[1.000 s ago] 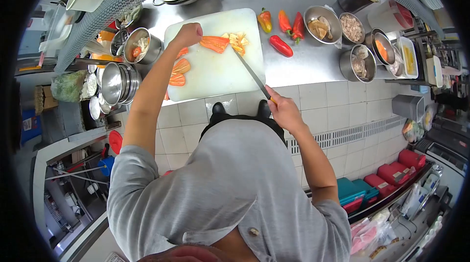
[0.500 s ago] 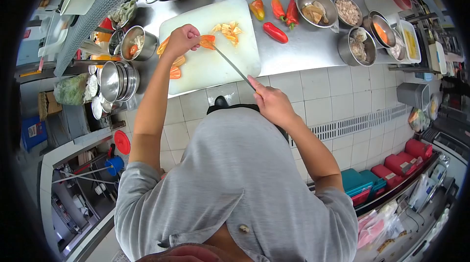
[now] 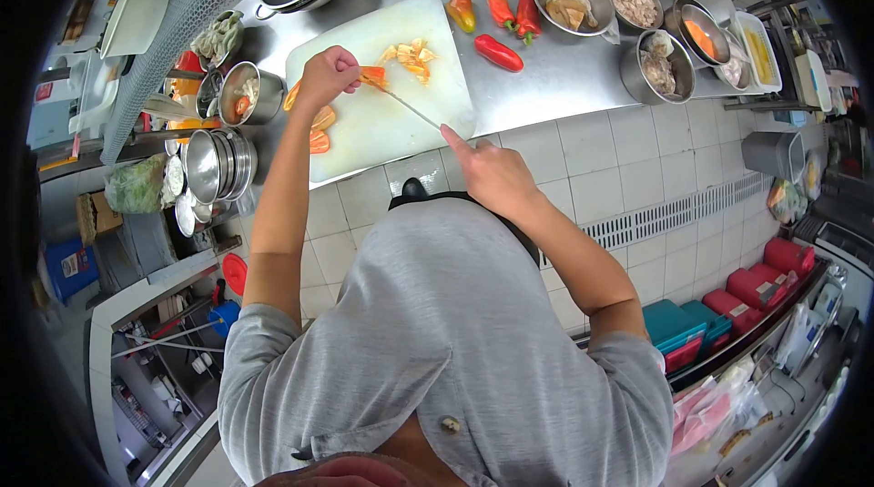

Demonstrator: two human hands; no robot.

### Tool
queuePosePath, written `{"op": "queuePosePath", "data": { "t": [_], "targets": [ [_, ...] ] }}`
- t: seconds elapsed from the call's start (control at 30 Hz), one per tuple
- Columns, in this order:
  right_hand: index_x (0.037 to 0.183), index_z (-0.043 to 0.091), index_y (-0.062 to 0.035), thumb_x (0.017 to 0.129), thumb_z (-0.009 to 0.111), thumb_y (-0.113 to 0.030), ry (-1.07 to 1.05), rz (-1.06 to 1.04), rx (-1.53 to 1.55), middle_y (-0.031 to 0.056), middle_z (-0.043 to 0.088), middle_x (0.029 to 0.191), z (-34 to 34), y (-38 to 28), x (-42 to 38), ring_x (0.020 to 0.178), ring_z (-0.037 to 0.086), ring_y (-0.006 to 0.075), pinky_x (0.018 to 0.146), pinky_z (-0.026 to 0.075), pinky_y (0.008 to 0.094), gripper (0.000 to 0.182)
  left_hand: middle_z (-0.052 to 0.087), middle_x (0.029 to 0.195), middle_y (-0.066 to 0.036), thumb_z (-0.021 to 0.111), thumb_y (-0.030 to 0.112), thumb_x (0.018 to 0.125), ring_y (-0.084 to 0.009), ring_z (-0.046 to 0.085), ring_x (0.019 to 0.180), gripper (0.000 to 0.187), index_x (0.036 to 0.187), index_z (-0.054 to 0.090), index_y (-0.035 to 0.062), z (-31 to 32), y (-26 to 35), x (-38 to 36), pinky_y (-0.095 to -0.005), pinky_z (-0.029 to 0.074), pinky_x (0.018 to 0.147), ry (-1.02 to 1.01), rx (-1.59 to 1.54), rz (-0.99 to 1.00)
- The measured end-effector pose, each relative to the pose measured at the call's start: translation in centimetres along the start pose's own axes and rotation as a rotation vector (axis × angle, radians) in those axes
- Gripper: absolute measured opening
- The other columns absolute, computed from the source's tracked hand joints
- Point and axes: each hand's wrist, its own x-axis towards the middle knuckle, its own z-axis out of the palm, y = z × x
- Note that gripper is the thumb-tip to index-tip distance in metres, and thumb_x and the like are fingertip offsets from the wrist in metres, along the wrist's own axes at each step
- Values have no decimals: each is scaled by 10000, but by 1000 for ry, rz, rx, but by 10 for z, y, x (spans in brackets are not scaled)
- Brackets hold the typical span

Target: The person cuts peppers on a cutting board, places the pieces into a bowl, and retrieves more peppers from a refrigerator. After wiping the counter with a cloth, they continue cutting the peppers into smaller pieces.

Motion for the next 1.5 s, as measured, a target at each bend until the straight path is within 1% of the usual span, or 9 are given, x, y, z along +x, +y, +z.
{"op": "queuePosePath", "data": {
  "t": [0.17,0.27,0.47,0.7,1.07,1.17,1.27,1.37,1.5],
  "targets": [
    [1594,424,-136,839,582,-18,-100,41,31,240,671,881,-2,-7,4,791,713,422,742,596,509,781,760,866,-134,716,75,865,-168,768,744,158,970,671,-34,-1,-5,6,-286,636,657,5,-33,-11],
    [1591,423,-112,837,581,-17,-171,65,38,250,674,890,14,8,6,790,709,416,745,593,509,776,753,848,-120,719,67,860,-162,765,734,151,963,669,-32,1,-10,7,-281,632,650,22,-77,-22],
    [1577,429,-82,931,555,-73,-44,58,171,236,676,868,16,6,-4,789,699,399,736,580,516,659,740,823,-102,720,60,858,-152,757,722,137,949,661,-24,0,-15,9,-275,627,641,8,-119,-29],
    [1581,421,-80,970,554,-112,-205,122,196,240,698,904,10,2,6,857,700,415,794,572,522,627,703,804,-72,730,19,884,-149,735,680,124,956,635,-10,6,-10,9,-268,616,601,2,-163,-25],
    [1528,487,-53,1005,565,-131,-57,254,414,279,709,893,7,2,-3,876,693,455,853,551,534,535,684,737,-77,753,67,750,-132,694,603,218,923,645,-12,-1,-15,7,-287,548,553,46,52,-14],
    [1531,492,-79,1005,567,-133,2,129,454,273,714,902,9,1,-1,863,695,456,866,546,532,533,675,727,-71,744,62,750,-142,696,606,224,939,643,-4,-2,-5,2,-295,553,566,48,77,-21],
    [1533,499,-108,1012,563,-141,-88,145,400,273,713,914,8,-1,11,842,696,451,858,544,531,526,671,734,-75,739,57,750,-156,699,613,228,947,639,4,2,-1,3,-310,557,585,43,147,-21],
    [1542,492,-116,1024,559,-164,-59,211,413,271,721,957,16,4,13,850,699,449,864,545,522,524,668,747,-80,746,59,745,-165,701,621,239,948,632,8,2,5,1,-324,556,602,43,210,-33],
    [1555,481,-132,1033,562,-191,-213,499,681,240,740,966,-7,-4,12,847,702,443,853,548,503,531,665,758,-83,755,65,739,-165,704,639,271,966,617,10,-4,10,-2,-332,552,603,64,230,-75]
  ]
}}
